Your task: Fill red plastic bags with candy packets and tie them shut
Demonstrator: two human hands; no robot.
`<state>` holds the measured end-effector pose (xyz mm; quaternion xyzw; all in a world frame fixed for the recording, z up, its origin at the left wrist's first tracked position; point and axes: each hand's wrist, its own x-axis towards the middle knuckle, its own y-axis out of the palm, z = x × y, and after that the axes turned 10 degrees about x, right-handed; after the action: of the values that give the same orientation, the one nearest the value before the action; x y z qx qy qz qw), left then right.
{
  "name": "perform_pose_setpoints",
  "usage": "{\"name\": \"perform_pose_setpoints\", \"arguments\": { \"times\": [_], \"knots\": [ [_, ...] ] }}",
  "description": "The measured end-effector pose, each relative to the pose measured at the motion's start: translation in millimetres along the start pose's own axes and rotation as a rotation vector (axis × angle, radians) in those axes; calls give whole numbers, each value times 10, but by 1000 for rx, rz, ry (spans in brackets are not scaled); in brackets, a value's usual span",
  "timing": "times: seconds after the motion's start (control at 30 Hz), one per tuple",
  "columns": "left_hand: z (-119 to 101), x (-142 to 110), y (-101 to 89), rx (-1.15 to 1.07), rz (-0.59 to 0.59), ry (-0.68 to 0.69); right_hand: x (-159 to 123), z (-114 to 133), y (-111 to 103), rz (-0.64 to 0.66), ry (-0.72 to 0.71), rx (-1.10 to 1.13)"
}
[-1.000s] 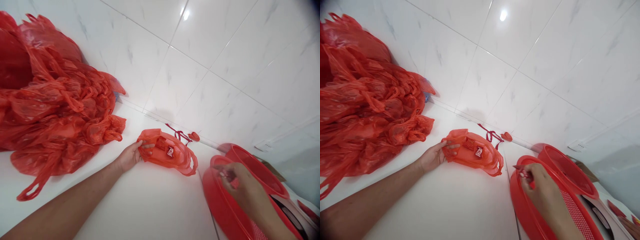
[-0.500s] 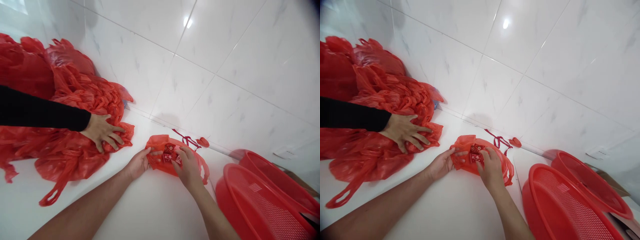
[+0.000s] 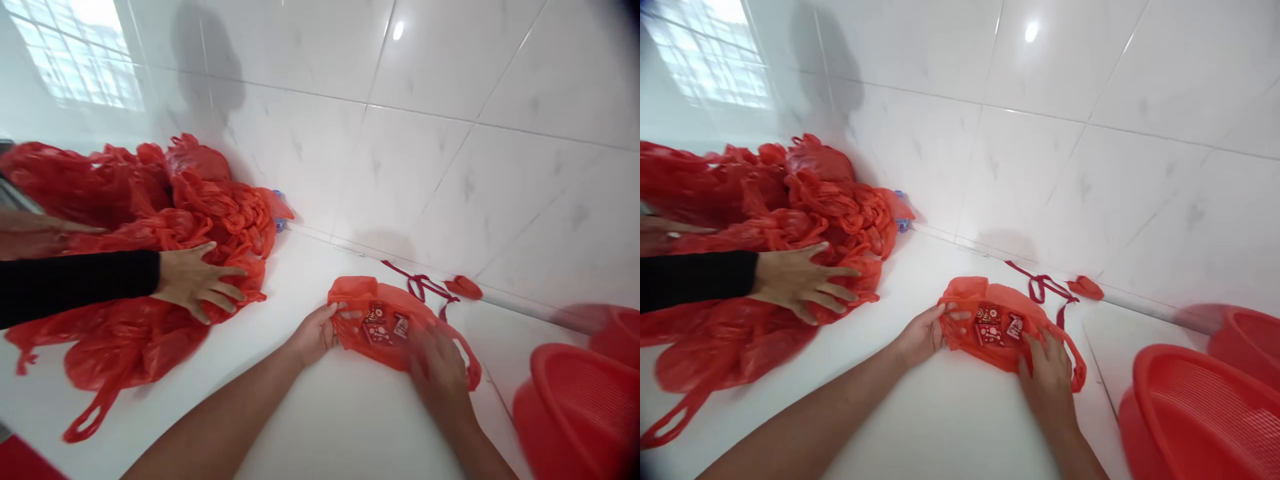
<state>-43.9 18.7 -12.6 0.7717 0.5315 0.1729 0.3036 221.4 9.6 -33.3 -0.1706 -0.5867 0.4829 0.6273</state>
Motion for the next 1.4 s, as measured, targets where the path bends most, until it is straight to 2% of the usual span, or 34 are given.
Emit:
{"name": "perform_pose_setpoints", "arguments": {
  "times": [0.17,0.37,0.5,0.7,0.83,1.03,1.17,1.33,1.4],
  "knots": [
    [-12,-13,8,11,-11,12,-32,127,13,39,-33,48],
    [7,-16,-2,44,-23,35,-10,131,36,54,-57,53],
    [56,-25,36,107,-74,126,-5,107,85,73,-45,21],
    [172,-121,166,94,-192,242,7,144,63,88,50,-25],
    [212,-185,217,87,-201,240,3,160,29,80,53,40],
    [181,-167,186,68,-182,204,8,120,47,71,1,117],
    [146,-109,167,47,-159,156,-4,150,20,-12,-93,144],
    [88,-13,182,13,-141,101,-24,309,-171,-240,-268,114],
    [61,4,200,26,-136,70,-9,339,-276,-322,-237,58]
  ]
}}
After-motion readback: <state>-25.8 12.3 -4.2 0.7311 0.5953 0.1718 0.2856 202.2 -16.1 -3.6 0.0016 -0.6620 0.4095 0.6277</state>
